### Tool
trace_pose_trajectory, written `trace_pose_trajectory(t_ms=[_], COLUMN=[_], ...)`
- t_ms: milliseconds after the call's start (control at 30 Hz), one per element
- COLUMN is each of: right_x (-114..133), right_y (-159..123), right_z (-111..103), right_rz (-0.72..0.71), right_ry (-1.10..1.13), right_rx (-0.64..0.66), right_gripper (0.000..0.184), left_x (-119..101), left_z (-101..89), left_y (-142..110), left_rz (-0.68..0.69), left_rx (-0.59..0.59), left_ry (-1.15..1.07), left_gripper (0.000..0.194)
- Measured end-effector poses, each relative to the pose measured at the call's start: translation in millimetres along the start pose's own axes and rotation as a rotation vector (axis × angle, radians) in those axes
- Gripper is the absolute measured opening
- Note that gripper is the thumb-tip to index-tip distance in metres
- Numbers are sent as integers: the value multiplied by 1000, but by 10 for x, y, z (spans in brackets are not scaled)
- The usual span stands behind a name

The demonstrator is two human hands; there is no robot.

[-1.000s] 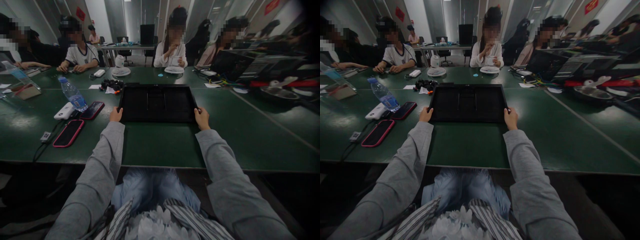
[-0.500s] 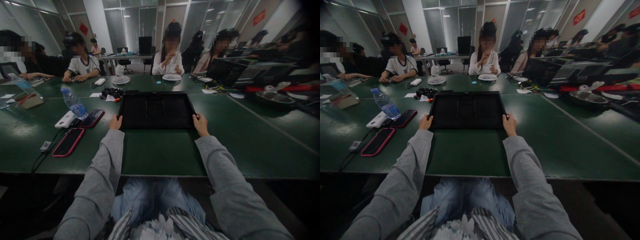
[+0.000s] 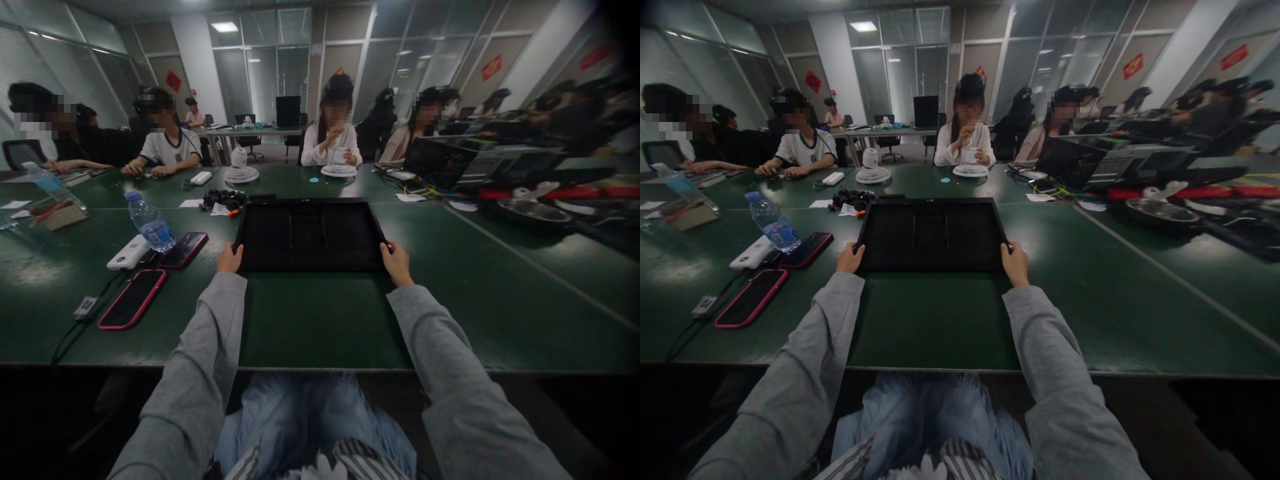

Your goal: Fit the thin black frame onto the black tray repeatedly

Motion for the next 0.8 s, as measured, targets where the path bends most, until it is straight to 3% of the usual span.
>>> trace_pose_trajectory(t_ms=[800], right_x=[-89], right_y=[33], right_z=[-4], right_rz=[-9], right_ry=[114], right_rx=[-55], right_gripper=[52], left_x=[-18], left_z=[-26], left_y=[-30], left_rz=[-11], left_rx=[-12], left_ry=[20], left_gripper=[45])
Point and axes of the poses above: each hand's wrist, its own y-axis towards the middle knuckle, its own z-axis out of the palm, x = y × z, the point moved 6 cm from there along y, towards the middle knuckle, and after that the axes turned 6 degrees about y, right-handed, at the moved point
